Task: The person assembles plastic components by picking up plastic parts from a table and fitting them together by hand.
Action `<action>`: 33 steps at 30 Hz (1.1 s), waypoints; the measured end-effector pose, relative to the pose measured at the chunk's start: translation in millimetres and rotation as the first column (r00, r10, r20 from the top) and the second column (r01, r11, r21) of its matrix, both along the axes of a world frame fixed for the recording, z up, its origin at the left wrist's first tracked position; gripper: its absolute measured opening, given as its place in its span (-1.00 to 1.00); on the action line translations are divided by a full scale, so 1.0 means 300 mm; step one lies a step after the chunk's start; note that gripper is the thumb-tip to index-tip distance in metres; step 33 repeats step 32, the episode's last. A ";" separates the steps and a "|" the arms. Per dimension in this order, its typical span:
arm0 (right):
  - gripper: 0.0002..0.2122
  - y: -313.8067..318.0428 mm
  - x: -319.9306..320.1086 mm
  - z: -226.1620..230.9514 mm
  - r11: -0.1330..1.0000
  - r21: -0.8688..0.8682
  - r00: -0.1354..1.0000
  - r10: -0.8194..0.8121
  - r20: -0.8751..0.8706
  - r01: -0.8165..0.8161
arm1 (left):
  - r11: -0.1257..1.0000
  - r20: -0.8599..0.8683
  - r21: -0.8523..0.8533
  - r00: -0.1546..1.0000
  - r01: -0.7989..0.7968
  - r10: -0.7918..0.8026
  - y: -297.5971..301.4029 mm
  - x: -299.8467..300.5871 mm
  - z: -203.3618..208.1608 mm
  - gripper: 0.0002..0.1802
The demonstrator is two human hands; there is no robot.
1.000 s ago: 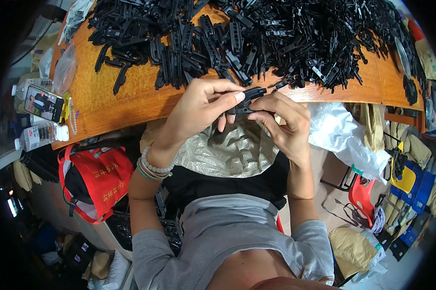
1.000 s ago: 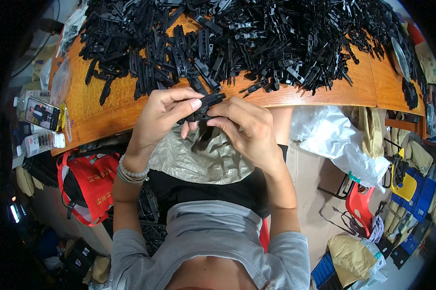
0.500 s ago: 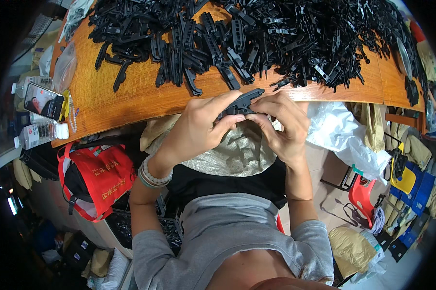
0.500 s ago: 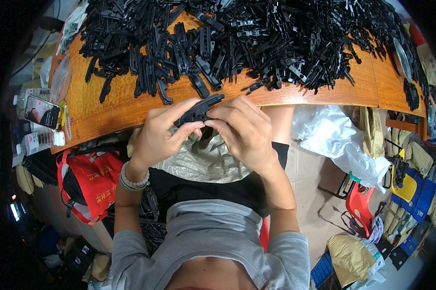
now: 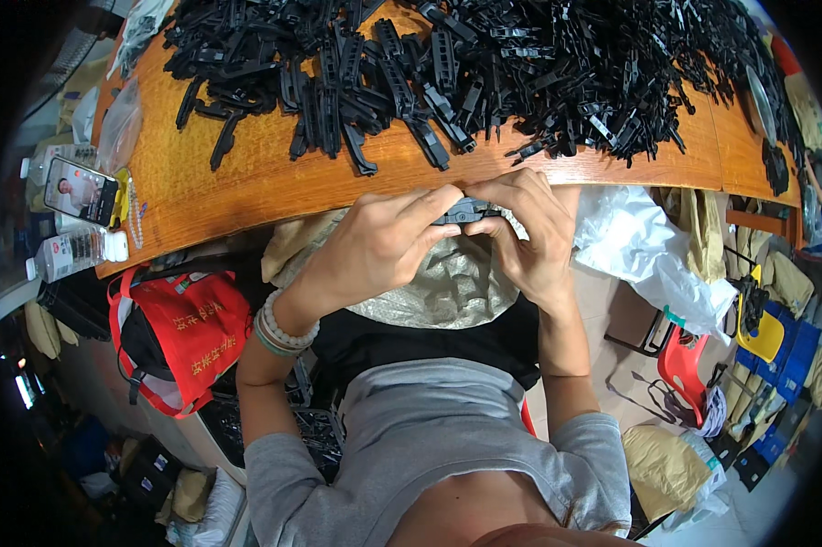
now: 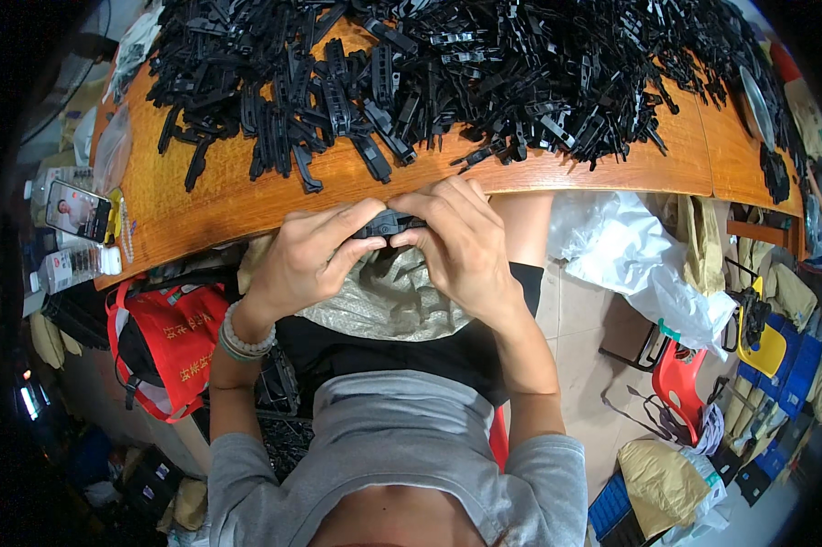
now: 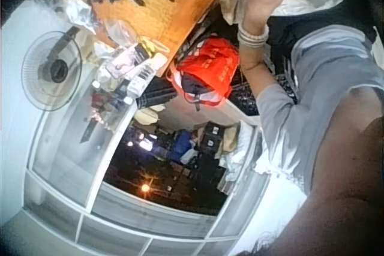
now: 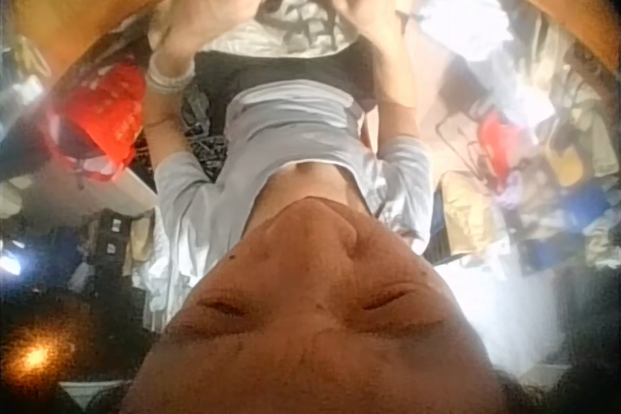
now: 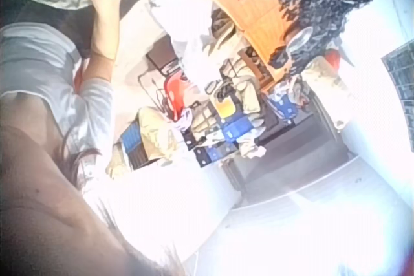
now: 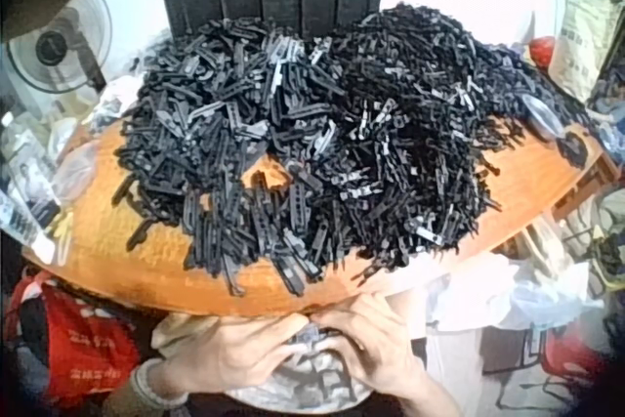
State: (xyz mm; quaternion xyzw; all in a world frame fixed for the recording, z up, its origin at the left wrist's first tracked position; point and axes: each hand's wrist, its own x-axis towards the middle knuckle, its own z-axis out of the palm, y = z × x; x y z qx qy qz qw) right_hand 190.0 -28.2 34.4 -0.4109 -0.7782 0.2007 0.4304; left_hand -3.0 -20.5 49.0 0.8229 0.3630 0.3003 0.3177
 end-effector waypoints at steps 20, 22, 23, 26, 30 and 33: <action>-0.73 0.062 0.107 -0.090 0.906 0.121 0.860 -0.422 0.285 0.405 | 0.804 0.007 0.548 0.962 -0.232 0.273 0.447 0.024 -0.031 -0.88; -0.76 0.081 0.102 -0.084 0.892 0.223 0.791 -0.452 0.412 0.393 | 0.799 -0.147 0.584 0.949 -0.144 0.279 0.529 0.047 -0.039 -0.86; -0.76 0.081 0.106 -0.085 0.897 0.214 0.774 -0.443 0.453 0.388 | 0.798 -0.296 0.601 0.914 -0.047 0.276 0.558 0.059 -0.044 -0.84; -0.77 0.098 0.117 -0.099 0.909 0.273 0.814 -0.407 0.416 0.315 | 0.826 -0.380 0.562 0.902 0.050 0.204 0.605 0.053 -0.049 -0.80; -0.77 0.090 0.149 -0.145 0.939 0.226 0.913 -0.316 0.257 0.261 | 0.760 -0.184 0.646 0.952 -0.070 0.244 0.582 0.038 -0.002 -0.80; -0.84 0.078 0.120 -0.158 0.932 0.172 0.946 -0.324 0.001 0.319 | 0.697 0.164 0.665 0.963 -0.268 0.214 0.542 0.053 0.033 -0.82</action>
